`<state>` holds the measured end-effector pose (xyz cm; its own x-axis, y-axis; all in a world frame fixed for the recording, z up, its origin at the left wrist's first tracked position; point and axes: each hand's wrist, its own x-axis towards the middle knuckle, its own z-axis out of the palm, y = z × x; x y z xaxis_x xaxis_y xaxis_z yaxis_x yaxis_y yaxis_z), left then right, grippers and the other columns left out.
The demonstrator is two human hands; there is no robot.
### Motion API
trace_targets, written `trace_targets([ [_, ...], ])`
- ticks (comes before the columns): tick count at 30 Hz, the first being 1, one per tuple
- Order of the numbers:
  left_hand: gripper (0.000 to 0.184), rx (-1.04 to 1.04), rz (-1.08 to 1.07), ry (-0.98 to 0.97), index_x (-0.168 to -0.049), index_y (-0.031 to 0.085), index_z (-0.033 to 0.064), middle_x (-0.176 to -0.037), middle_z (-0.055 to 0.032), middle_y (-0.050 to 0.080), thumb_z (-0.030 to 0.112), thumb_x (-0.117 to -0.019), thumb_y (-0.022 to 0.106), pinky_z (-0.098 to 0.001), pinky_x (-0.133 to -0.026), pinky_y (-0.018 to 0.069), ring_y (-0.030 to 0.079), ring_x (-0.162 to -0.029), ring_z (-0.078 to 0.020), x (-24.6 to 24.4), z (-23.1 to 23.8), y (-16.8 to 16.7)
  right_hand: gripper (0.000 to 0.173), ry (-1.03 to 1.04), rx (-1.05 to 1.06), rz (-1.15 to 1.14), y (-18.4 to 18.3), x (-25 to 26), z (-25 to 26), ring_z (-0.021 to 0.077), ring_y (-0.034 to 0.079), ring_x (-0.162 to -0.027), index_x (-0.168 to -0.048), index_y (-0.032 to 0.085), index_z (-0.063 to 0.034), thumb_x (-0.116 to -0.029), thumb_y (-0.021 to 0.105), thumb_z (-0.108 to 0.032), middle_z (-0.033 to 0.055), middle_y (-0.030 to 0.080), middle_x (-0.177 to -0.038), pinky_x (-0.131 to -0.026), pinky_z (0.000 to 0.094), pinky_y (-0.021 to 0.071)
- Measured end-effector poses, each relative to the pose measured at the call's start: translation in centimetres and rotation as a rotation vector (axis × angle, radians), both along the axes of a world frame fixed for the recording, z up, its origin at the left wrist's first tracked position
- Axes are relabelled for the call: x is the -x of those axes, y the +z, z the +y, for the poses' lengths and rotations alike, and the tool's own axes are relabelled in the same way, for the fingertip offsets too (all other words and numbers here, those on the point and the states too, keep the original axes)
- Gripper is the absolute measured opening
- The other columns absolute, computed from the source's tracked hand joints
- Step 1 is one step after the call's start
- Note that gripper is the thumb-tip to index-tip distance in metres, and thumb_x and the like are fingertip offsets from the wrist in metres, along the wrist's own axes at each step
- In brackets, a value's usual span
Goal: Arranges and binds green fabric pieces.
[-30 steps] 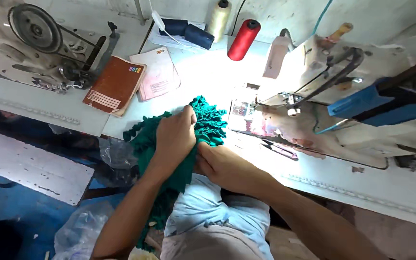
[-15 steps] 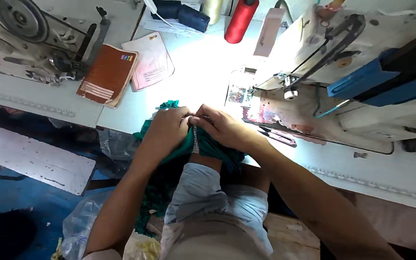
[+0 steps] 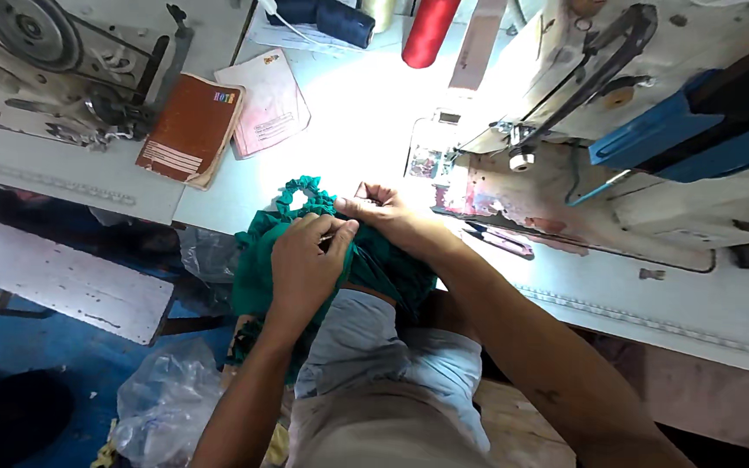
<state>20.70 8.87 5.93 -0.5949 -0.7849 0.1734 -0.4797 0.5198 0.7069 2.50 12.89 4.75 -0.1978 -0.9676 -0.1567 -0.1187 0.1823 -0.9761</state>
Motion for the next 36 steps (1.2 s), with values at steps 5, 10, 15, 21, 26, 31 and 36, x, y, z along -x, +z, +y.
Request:
trace_targets([
  [5, 0.017, -0.080, -0.075, 0.024, -0.079, 0.072, 0.0150, -0.078, 0.0025, 0.065, 0.025, -0.0919, 0.067, -0.0365, -0.063, 0.0503, 0.063, -0.072, -0.0108, 0.5, -0.1, 0.5, 0.030, -0.050, 0.029, -0.072, 0.5, -1.2, 0.5, 0.0027, 0.054, -0.056, -0.078, 0.058, -0.0118, -0.0966, 0.073, -0.030, -0.0046, 0.059, -0.063, -0.056, 0.0222, 0.0450],
  [10, 0.016, -0.188, 0.143, 0.113, -0.086, 0.069, 0.0138, -0.074, 0.0051, 0.061, 0.023, -0.0980, 0.063, -0.0225, -0.055, 0.0475, 0.056, -0.062, -0.0033, 0.0, 0.5, -1.3, 0.013, -0.045, 0.337, 0.251, -0.6, -1.3, 3.7, 0.0080, 0.052, -0.049, -0.110, 0.063, -0.0071, -0.0997, 0.066, -0.015, 0.0020, 0.062, -0.071, -0.045, 0.0233, 0.0462],
  [15, 0.023, 0.032, 0.058, 0.043, -0.086, 0.071, 0.0071, -0.077, 0.0001, 0.065, 0.026, -0.0962, 0.062, -0.0257, -0.066, 0.0532, 0.062, -0.071, -0.0049, -0.9, 0.4, -2.0, 0.029, 0.222, 0.373, 0.700, 0.5, -1.5, 3.3, 0.0156, 0.071, -0.099, -0.123, 0.073, -0.0177, -0.1001, 0.058, -0.008, 0.0017, 0.071, -0.117, -0.081, 0.0419, 0.0611],
  [21, 0.030, 0.009, 0.204, -0.043, -0.083, 0.069, 0.0043, -0.075, 0.0047, 0.062, 0.030, -0.0975, 0.063, -0.0103, -0.062, 0.0484, 0.057, -0.067, 0.0075, -1.2, 0.1, -1.9, 0.023, 0.348, 0.496, 0.859, 2.2, -0.6, 2.8, 0.0270, 0.070, -0.083, -0.122, 0.068, -0.0032, -0.1039, 0.053, -0.005, 0.0143, 0.069, -0.100, -0.073, 0.0392, 0.0591],
  [26, 0.032, 0.141, 0.149, -0.103, -0.084, 0.069, -0.0030, -0.076, -0.0062, 0.064, 0.025, -0.0975, 0.063, -0.0176, -0.071, 0.0496, 0.060, -0.076, -0.0030, -1.7, 0.3, -2.4, 0.022, 0.447, 0.554, 0.775, 1.0, 0.2, 2.2, 0.0287, 0.065, -0.097, -0.107, 0.076, -0.0035, -0.1004, 0.056, -0.004, 0.0141, 0.068, -0.100, -0.087, 0.0402, 0.0522],
  [31, 0.024, 0.142, 0.169, -0.224, -0.086, 0.070, -0.0030, -0.078, -0.0067, 0.065, 0.017, -0.0962, 0.062, -0.0179, -0.076, 0.0499, 0.061, -0.082, -0.0047, -2.1, -0.1, -2.5, 0.019, 0.610, 0.330, 0.600, 2.4, 0.8, 1.6, 0.0290, 0.061, -0.099, -0.096, 0.073, 0.0020, -0.0922, 0.070, -0.016, 0.0179, 0.064, -0.101, -0.092, 0.0435, 0.0445],
  [36, 0.024, 0.159, 0.224, -0.286, -0.090, 0.073, 0.0017, -0.085, -0.0042, 0.067, 0.022, -0.0977, 0.063, -0.0176, -0.083, 0.0510, 0.062, -0.089, -0.0045, -1.9, -0.8, -3.0, 0.016, 0.653, 0.170, 0.556, 2.9, 0.7, 1.2, 0.0285, 0.062, -0.089, -0.086, 0.070, 0.0041, -0.0895, 0.073, -0.011, 0.0180, 0.066, -0.090, -0.081, 0.0459, 0.0456],
])
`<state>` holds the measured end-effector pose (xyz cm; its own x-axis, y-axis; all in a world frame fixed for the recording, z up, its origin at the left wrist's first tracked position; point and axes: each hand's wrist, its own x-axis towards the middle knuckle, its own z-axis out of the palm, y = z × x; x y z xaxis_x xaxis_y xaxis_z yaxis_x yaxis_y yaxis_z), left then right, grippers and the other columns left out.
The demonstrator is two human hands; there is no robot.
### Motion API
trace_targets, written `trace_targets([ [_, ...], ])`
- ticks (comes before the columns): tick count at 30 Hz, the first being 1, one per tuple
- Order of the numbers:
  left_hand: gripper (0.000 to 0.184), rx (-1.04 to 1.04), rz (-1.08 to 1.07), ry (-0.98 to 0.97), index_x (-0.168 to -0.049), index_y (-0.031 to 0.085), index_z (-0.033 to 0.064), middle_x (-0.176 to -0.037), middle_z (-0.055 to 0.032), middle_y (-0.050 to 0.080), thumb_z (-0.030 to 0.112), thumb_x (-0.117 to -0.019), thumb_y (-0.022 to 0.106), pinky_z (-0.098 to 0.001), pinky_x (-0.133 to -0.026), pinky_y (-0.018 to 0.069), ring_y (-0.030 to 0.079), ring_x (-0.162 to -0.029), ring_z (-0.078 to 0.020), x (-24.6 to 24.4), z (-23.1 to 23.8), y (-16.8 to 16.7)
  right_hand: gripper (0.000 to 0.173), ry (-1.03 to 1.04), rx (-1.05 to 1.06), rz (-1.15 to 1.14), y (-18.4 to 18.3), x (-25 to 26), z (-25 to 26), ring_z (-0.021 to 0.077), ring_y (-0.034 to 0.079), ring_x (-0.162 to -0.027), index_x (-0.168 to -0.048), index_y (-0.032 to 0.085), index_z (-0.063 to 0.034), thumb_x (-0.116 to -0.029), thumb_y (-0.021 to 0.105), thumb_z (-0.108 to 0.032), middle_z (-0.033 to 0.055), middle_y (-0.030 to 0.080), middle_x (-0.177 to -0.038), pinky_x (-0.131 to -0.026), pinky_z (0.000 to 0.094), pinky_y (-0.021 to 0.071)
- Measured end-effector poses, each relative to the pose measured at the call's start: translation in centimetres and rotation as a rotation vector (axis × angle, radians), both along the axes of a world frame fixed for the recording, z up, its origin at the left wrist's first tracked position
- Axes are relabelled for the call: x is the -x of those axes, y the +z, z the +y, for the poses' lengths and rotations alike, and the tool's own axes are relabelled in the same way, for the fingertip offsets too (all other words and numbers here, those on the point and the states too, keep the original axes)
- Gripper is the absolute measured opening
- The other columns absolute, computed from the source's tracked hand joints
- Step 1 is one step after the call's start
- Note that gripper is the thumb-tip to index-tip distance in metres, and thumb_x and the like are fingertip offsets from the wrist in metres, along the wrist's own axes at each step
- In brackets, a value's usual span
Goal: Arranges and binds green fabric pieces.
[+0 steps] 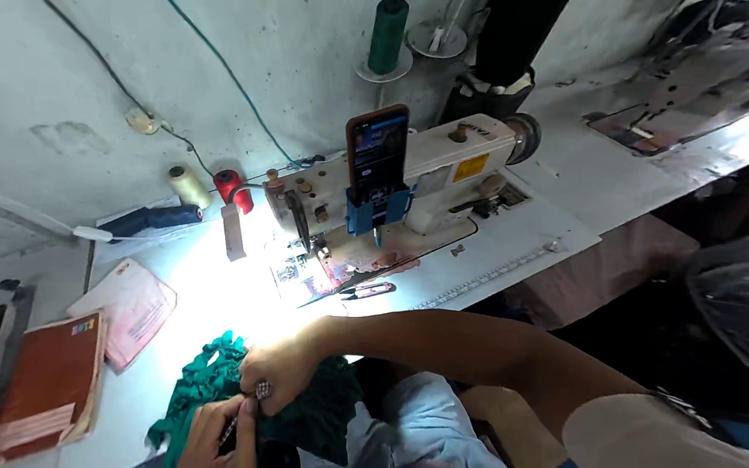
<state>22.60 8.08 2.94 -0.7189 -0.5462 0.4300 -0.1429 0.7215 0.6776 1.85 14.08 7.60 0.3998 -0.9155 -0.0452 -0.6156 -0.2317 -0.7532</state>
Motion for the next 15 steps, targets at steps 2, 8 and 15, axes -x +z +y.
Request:
trace_targets([
  [2, 0.025, 0.014, 0.029, 0.012, -0.092, 0.073, 0.0036, -0.088, -0.0027, 0.068, 0.026, -0.0977, 0.063, -0.0164, -0.083, 0.0522, 0.063, -0.089, -0.0025, 0.4, -0.4, -0.1, 0.012, -0.054, 0.124, -0.037, 0.2, 0.7, 0.9, 0.0273, 0.064, -0.092, -0.092, 0.072, 0.0037, -0.0923, 0.069, -0.008, 0.0173, 0.067, -0.095, -0.082, 0.0421, 0.0504],
  [8, 0.018, -0.051, -0.105, 0.006, -0.089, 0.075, 0.0103, -0.084, 0.0026, 0.068, 0.026, -0.0953, 0.068, -0.0215, -0.076, 0.0525, 0.063, -0.083, -0.0041, 0.0, -0.8, 1.2, 0.022, -0.135, 0.593, 0.319, -0.3, 1.0, 4.7, 0.0222, 0.066, -0.081, -0.114, 0.074, -0.0045, -0.1002, 0.057, -0.003, 0.0103, 0.068, -0.091, -0.071, 0.0321, 0.0566],
  [15, 0.020, 0.542, -0.242, -0.075, -0.100, 0.074, 0.0036, -0.092, -0.0133, 0.068, 0.018, -0.1024, 0.060, -0.0460, -0.087, 0.0506, 0.065, -0.094, -0.0316, -1.3, -2.4, 3.4, 0.018, -0.302, 0.474, 0.368, -1.2, 2.2, 5.2, 0.0261, 0.065, -0.069, -0.103, 0.071, -0.0036, -0.1017, 0.053, -0.008, 0.0111, 0.064, -0.084, -0.058, 0.0399, 0.0544],
])
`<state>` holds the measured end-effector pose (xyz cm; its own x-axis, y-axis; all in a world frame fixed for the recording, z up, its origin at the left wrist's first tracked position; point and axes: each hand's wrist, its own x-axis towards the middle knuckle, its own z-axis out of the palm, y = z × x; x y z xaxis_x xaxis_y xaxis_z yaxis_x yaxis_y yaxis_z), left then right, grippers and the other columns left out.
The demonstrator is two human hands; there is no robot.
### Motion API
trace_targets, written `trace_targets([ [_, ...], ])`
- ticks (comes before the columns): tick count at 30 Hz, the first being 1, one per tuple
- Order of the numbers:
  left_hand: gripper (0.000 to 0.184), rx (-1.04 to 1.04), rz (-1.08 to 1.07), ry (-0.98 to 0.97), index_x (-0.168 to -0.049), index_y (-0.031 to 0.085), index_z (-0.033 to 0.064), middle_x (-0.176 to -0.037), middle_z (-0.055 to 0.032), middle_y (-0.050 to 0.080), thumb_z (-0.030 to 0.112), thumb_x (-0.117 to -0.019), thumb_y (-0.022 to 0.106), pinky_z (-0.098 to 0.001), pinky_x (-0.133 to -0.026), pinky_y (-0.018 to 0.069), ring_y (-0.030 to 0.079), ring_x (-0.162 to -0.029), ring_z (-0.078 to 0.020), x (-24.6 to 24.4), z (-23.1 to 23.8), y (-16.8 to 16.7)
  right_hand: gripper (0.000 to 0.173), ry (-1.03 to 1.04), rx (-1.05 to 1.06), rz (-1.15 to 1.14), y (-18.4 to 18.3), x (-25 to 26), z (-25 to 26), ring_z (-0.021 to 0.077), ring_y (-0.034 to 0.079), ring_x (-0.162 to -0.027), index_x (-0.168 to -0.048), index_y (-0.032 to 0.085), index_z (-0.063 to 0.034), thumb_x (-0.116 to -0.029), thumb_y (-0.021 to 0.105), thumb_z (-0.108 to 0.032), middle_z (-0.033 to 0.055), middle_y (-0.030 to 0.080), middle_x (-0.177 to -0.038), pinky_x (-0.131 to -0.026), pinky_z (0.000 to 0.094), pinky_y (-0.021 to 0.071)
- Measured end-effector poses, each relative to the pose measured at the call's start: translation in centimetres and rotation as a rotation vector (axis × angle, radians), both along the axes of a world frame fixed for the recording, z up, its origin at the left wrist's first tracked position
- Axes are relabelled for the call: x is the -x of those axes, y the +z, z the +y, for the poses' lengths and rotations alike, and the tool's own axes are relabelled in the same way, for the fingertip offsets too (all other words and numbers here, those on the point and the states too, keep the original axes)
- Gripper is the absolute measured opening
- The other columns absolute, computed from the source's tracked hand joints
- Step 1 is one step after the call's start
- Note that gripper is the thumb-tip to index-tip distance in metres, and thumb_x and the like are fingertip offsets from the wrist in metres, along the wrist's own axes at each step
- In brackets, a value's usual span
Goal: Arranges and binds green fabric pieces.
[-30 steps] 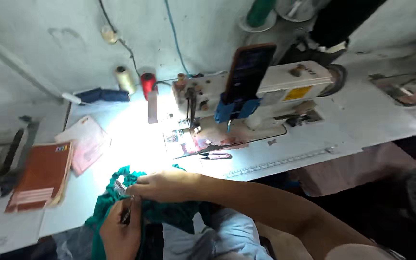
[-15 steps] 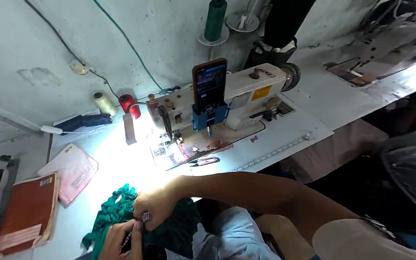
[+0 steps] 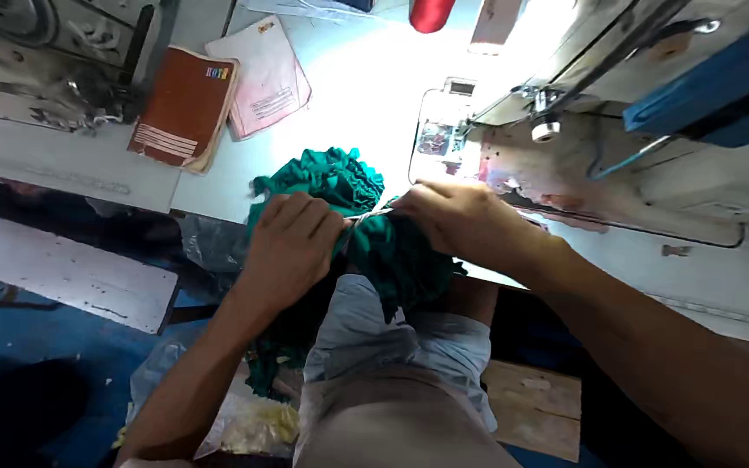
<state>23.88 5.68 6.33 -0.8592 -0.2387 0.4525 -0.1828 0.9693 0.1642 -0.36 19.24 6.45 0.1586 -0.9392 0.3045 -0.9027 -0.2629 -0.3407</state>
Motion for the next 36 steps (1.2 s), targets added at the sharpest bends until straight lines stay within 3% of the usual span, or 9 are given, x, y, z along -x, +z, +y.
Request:
trace_targets([
  [4, 0.023, -0.035, -0.063, 0.089, -0.096, 0.073, 0.0039, -0.088, -0.0128, 0.067, 0.020, -0.1023, 0.057, -0.0459, -0.081, 0.0501, 0.065, -0.090, -0.0316, -0.8, -0.9, -0.3, 0.021, -0.121, -0.025, -0.107, -2.4, 1.6, 0.7, 0.0235, 0.068, -0.072, -0.101, 0.071, -0.0040, -0.1029, 0.053, -0.015, 0.0097, 0.069, -0.084, -0.064, 0.0419, 0.0565],
  [9, 0.019, -0.799, 0.138, 0.095, -0.089, 0.068, 0.0107, -0.084, 0.0032, 0.060, 0.024, -0.1011, 0.061, -0.0185, -0.063, 0.0504, 0.059, -0.074, -0.0036, 0.3, -1.3, 0.7, 0.022, -0.230, -0.139, -0.557, -1.8, -0.1, 0.8, 0.0004, 0.057, -0.071, -0.096, 0.066, -0.0099, -0.1047, 0.049, -0.021, -0.0037, 0.059, -0.080, -0.065, 0.0187, 0.0496],
  [12, 0.022, -1.117, 0.270, -0.103, -0.091, 0.063, 0.0131, -0.109, 0.0013, 0.068, 0.027, -0.1049, 0.055, -0.0278, -0.085, 0.0518, 0.062, -0.104, -0.0102, 1.7, -1.0, 0.0, 0.024, -0.302, -0.124, -0.848, -1.9, -1.5, 0.4, -0.0015, 0.050, -0.063, -0.086, 0.058, -0.0134, -0.1062, 0.048, -0.021, -0.0070, 0.053, -0.074, -0.056, 0.0150, 0.0413],
  [14, 0.027, -1.255, 0.323, -0.247, -0.096, 0.060, 0.0133, -0.109, -0.0030, 0.073, 0.034, -0.1083, 0.048, -0.0373, -0.098, 0.0541, 0.066, -0.117, -0.0198, 2.4, -1.0, -0.4, 0.025, -0.237, -0.114, -1.085, -1.7, -2.0, 0.0, -0.0013, 0.059, -0.084, -0.093, 0.064, -0.0149, -0.1073, 0.044, -0.021, -0.0075, 0.066, -0.096, -0.072, 0.0165, 0.0495],
  [17, 0.029, -1.385, 0.428, -0.394, -0.092, 0.057, 0.0190, -0.078, 0.0042, 0.063, 0.041, -0.1078, 0.047, -0.0378, -0.095, 0.0554, 0.068, -0.093, -0.0153, 3.0, -1.7, -0.6, 0.031, -0.108, -0.162, -1.403, -1.4, -2.1, -0.1, 0.0034, 0.064, -0.092, -0.093, 0.066, -0.0175, -0.1084, 0.041, -0.028, -0.0041, 0.071, -0.103, -0.077, 0.0204, 0.0524],
  [23, 0.026, -1.168, 0.484, -0.184, -0.089, 0.048, 0.0194, -0.070, 0.0078, 0.044, 0.030, -0.1112, 0.040, -0.0151, -0.055, 0.0391, 0.044, -0.059, -0.0008, 4.1, -0.9, -0.9, 0.036, 0.036, -0.178, -1.351, -1.5, -2.7, -1.2, 0.0036, 0.054, -0.082, -0.092, 0.057, -0.0173, -0.1118, 0.034, -0.036, -0.0058, 0.055, -0.084, -0.075, 0.0206, 0.0468],
  [27, 0.030, -0.679, 0.271, 0.033, -0.084, 0.051, 0.0112, -0.086, -0.0034, 0.051, 0.025, -0.1090, 0.043, -0.0398, -0.100, 0.0331, 0.050, -0.095, -0.0154, 2.5, -1.0, -2.2, 0.034, -0.027, -0.104, -1.229, -3.9, -1.1, -1.4, 0.0016, 0.052, -0.070, -0.089, 0.055, -0.0155, -0.1119, 0.032, -0.026, -0.0067, 0.053, -0.076, -0.066, 0.0183, 0.0466],
  [31, 0.031, -0.558, 0.211, 0.120, -0.083, 0.053, 0.0112, -0.089, -0.0043, 0.052, 0.027, -0.1083, 0.044, -0.0410, -0.103, 0.0304, 0.050, -0.101, -0.0181, 1.6, -0.9, -2.7, 0.033, -0.083, -0.104, -1.201, -5.0, -1.1, -1.7, 0.0012, 0.053, -0.069, -0.088, 0.054, -0.0150, -0.1117, 0.033, -0.022, -0.0067, 0.053, -0.075, -0.065, 0.0172, 0.0473],
  [36, 0.020, -0.150, -0.095, -0.013, -0.091, 0.062, 0.0101, -0.070, -0.0046, 0.057, 0.023, -0.1023, 0.052, -0.0490, -0.088, 0.0371, 0.054, -0.079, -0.0274, 2.0, -0.7, 0.2, 0.029, -0.256, -0.061, -0.547, -3.1, -3.0, -1.5, 0.0045, 0.053, -0.064, -0.092, 0.056, -0.0051, -0.1102, 0.039, -0.020, 0.0004, 0.052, -0.074, -0.058, 0.0205, 0.0454],
])
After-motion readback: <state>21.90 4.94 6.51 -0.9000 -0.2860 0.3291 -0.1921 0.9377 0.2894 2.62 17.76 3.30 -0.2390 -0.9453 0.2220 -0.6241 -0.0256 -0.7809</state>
